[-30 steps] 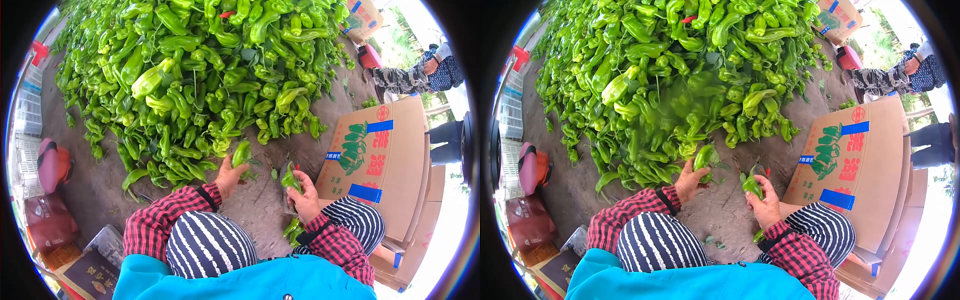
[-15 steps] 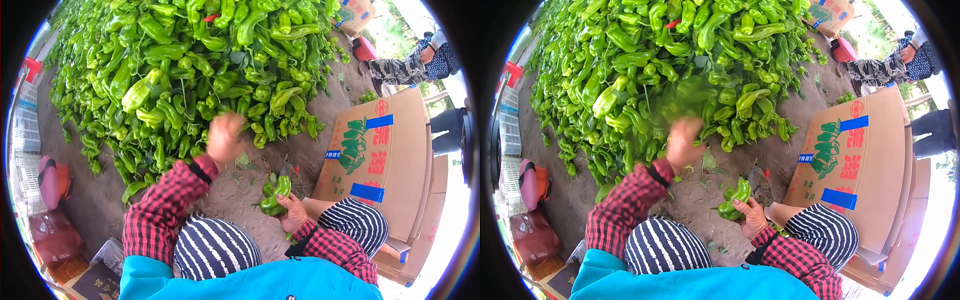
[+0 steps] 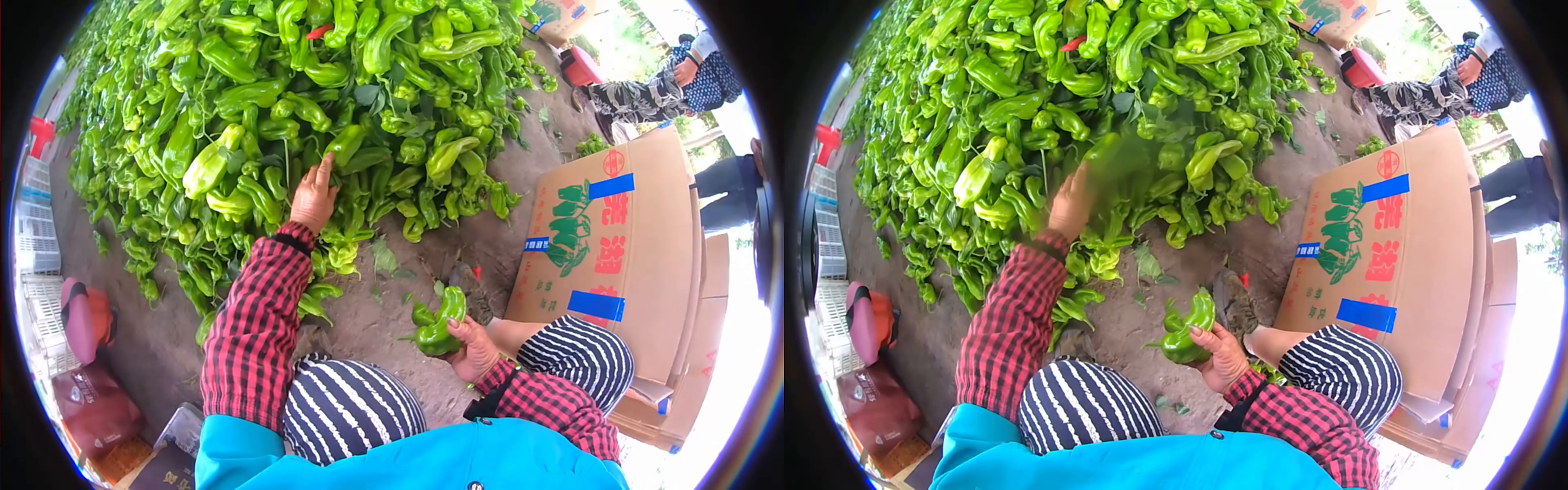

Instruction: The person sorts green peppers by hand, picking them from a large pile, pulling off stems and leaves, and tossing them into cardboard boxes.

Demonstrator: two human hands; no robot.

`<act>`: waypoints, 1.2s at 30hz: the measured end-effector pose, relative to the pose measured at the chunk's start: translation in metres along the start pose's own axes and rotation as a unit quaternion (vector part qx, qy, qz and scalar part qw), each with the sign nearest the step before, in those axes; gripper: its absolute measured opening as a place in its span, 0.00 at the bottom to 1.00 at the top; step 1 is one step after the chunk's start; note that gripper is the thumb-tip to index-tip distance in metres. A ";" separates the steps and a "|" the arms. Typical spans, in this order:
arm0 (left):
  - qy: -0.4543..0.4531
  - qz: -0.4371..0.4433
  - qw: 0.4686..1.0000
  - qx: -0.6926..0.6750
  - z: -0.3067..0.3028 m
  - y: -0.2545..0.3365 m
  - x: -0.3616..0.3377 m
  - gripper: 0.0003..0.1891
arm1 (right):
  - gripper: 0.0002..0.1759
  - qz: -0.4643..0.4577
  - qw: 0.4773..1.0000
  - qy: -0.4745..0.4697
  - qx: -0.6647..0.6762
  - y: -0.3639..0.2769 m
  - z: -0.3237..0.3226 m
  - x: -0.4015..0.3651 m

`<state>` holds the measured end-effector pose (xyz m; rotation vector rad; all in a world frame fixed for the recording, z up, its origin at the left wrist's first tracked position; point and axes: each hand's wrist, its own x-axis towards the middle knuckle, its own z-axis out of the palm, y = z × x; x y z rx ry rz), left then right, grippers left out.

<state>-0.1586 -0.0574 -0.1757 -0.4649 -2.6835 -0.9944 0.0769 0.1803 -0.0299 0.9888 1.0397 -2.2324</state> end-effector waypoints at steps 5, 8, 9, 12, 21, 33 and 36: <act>0.136 -0.123 0.959 -0.218 -0.019 0.014 -0.030 0.25 | 0.20 0.017 1.000 0.001 -0.017 0.001 0.001 -0.002; 0.146 -0.172 0.925 -0.306 -0.035 0.029 -0.046 0.22 | 0.22 0.011 0.999 -0.003 -0.040 0.004 0.000 -0.001; 0.138 -0.205 0.890 -0.384 -0.037 0.034 -0.051 0.22 | 0.24 0.004 0.999 -0.003 -0.053 0.005 -0.001 -0.001; 0.158 -0.285 0.773 -0.544 -0.044 0.042 -0.064 0.20 | 0.20 0.009 1.000 -0.017 -0.003 0.003 -0.002 -0.001; 0.196 -0.451 0.615 -0.617 -0.057 0.049 -0.083 0.11 | 0.26 -0.014 0.994 -0.064 0.082 0.000 0.002 -0.002; 0.119 -0.122 0.974 -0.147 -0.071 0.065 -0.106 0.06 | 0.36 0.070 0.990 -0.116 -0.026 -0.003 -0.004 0.000; 0.108 -0.017 0.988 -0.111 -0.084 0.074 -0.107 0.06 | 0.40 0.067 0.989 -0.132 -0.007 -0.009 0.001 -0.001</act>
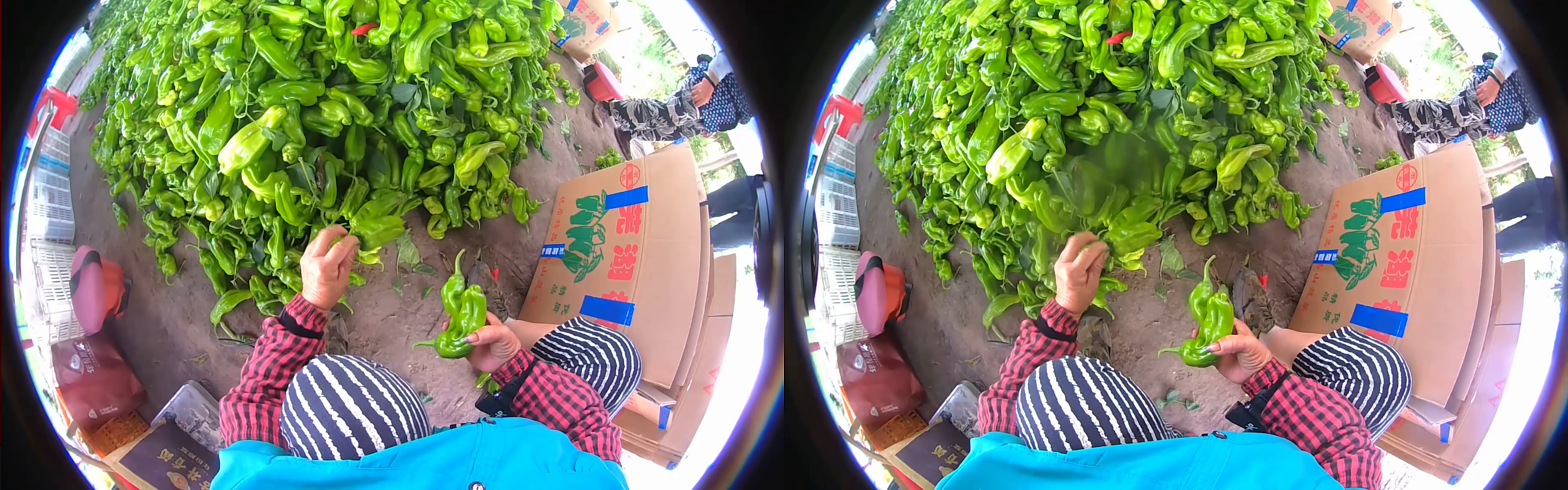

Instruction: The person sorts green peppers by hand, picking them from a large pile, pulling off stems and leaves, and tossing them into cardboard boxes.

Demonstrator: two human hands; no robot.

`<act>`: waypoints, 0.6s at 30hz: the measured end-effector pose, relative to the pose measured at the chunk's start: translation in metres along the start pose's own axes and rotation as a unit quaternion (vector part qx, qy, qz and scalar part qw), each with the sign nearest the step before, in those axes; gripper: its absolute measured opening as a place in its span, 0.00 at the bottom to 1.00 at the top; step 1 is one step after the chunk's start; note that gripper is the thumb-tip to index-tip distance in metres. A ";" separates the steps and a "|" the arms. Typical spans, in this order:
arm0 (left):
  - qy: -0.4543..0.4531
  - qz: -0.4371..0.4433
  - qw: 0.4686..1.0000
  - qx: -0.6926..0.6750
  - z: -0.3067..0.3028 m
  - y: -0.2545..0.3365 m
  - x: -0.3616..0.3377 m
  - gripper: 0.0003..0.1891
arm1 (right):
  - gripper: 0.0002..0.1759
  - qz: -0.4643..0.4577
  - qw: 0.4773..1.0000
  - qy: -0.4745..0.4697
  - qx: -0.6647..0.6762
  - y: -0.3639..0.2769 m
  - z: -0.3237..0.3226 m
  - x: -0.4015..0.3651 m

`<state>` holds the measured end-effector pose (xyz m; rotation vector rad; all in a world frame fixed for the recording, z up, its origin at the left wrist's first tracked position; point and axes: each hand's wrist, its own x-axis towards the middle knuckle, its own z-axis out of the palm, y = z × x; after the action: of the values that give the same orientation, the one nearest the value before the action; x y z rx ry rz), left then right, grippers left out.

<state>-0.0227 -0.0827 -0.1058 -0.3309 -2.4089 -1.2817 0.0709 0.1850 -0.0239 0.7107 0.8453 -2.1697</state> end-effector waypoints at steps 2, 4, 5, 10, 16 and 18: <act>-0.071 0.051 0.995 -0.039 -0.008 0.010 0.001 0.07 | 0.42 -0.026 0.998 -0.016 -0.061 -0.007 0.012 -0.004; -0.169 0.035 0.978 -0.113 -0.016 0.022 0.006 0.06 | 0.48 -0.077 0.972 -0.065 -0.211 -0.010 0.018 -0.002; -0.264 0.018 0.946 -0.185 -0.019 0.028 0.008 0.06 | 0.48 -0.076 0.972 -0.066 -0.211 -0.011 0.022 0.000; -0.352 0.005 0.878 -0.324 -0.005 0.043 0.010 0.06 | 0.48 -0.106 0.809 -0.194 -0.544 -0.008 0.024 0.003; -0.389 0.000 0.850 -0.356 0.006 0.048 0.008 0.07 | 0.52 -0.063 0.820 -0.178 -0.540 0.000 0.016 0.004; -0.400 0.002 0.850 -0.343 0.005 0.049 0.009 0.07 | 0.52 0.064 0.906 -0.156 -0.388 0.003 0.017 0.004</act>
<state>-0.0135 -0.0513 -0.0677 -1.2903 -2.3892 -2.3342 0.0665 0.1690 -0.0169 0.0106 1.3115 -1.5592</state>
